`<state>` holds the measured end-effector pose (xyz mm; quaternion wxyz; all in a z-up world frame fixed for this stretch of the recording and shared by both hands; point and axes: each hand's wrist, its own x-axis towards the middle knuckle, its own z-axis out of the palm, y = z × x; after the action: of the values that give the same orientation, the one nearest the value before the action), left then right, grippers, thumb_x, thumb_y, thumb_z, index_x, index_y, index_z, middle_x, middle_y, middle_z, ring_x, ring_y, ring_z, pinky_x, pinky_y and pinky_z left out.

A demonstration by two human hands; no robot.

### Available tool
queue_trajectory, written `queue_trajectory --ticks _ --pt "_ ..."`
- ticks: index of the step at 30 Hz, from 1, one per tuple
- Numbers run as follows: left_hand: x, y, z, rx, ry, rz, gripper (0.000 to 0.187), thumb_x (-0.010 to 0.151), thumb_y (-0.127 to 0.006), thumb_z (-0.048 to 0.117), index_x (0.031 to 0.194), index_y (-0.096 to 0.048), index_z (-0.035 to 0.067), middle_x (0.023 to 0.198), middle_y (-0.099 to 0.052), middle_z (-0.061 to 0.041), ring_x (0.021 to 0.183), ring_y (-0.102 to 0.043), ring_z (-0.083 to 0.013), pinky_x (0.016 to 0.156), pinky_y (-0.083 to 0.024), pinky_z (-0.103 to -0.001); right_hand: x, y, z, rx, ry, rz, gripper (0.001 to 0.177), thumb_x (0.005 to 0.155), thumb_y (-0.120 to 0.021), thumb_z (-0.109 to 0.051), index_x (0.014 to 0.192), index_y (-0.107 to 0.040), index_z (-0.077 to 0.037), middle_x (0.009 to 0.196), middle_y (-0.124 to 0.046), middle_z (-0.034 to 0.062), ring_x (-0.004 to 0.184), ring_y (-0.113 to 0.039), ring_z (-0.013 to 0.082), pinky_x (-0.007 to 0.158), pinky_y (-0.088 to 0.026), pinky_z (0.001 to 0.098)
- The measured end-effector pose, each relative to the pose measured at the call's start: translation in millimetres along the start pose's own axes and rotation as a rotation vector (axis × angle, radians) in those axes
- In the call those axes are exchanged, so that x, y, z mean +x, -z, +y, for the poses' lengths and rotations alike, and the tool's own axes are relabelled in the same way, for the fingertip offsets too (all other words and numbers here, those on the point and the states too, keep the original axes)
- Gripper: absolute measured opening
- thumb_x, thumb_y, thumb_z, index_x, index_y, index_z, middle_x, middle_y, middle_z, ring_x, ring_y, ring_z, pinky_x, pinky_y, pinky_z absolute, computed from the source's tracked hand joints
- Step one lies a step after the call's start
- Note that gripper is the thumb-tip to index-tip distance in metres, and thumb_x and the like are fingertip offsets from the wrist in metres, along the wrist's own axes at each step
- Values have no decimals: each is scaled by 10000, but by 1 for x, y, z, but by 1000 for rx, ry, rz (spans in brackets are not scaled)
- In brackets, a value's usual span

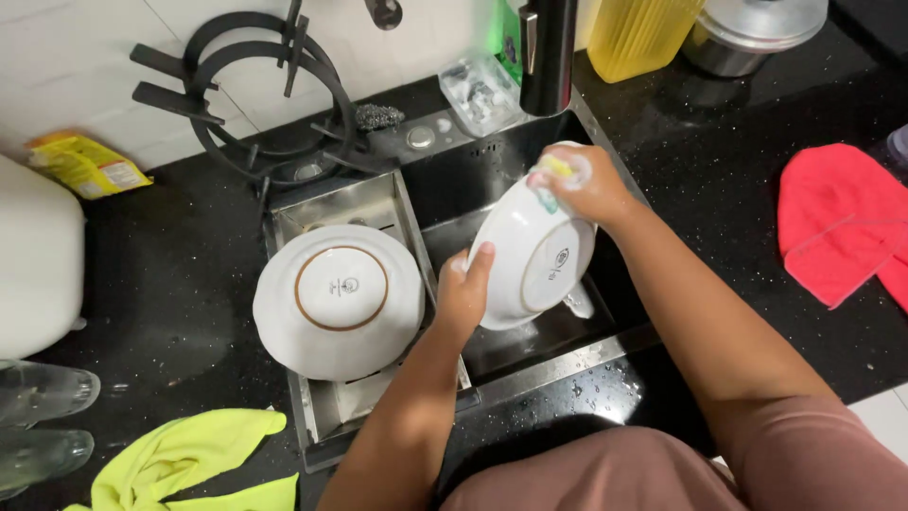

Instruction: Washing plates and a plastic measuring cup in a kitchen sink using soap and a sponge.

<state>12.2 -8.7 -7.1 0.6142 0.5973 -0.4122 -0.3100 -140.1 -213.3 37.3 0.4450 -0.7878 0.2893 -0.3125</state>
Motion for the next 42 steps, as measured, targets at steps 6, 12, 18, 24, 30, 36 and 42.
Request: queue_trajectory --ticks 6,12,18,24,30,36,42 --pt "-6 -3 -9 42 63 -29 430 1028 -609 394 994 -721 -20 752 -641 -32 749 -536 -87 694 -486 -305 -8 -17 -44 -432 559 -123 286 777 -863 -332 856 -721 -96 816 -659 96 794 -655 279 719 -502 376" --pt "-1 -3 3 -24 64 -7 417 1035 -591 384 1030 -715 -14 792 -668 -40 771 -576 -83 724 -497 -295 7 -6 -10 -143 154 -31 192 865 -773 -289 922 -708 -118 859 -668 81 782 -684 273 730 -538 393" --pt "-6 -3 -2 68 3 7 412 1022 -599 376 1072 -722 -14 788 -688 -53 766 -582 -98 732 -510 -296 -2 -19 -34 -412 566 -139 275 779 -847 -298 885 -709 -85 832 -665 108 814 -653 285 732 -501 377" --pt "-2 -2 -5 24 -2 12 422 1045 -588 378 1019 -718 -22 784 -673 -65 764 -580 -110 724 -506 -316 7 -3 -6 -17 87 -28 163 930 -728 -274 926 -705 -113 882 -653 91 828 -651 287 753 -525 394" --pt "-7 -4 2 102 -15 8 427 1037 -579 376 1037 -721 -26 770 -679 -74 746 -584 -123 716 -517 -321 -1 -19 -43 -399 614 -178 138 792 -787 -224 867 -731 -122 850 -666 57 832 -680 247 769 -498 361" --pt "-2 -2 -3 3 -27 32 374 1037 -596 339 1066 -722 -12 819 -714 -81 778 -611 -108 734 -523 -319 10 -10 11 -39 93 5 182 902 -753 -256 922 -682 -90 865 -656 86 813 -655 304 735 -530 383" --pt "-5 -4 -4 100 -8 4 361 1038 -601 336 1050 -731 -1 788 -696 -102 756 -593 -111 717 -522 -325 -1 -22 -26 -451 633 -115 282 753 -845 -280 899 -714 -78 895 -689 88 841 -670 271 762 -522 369"
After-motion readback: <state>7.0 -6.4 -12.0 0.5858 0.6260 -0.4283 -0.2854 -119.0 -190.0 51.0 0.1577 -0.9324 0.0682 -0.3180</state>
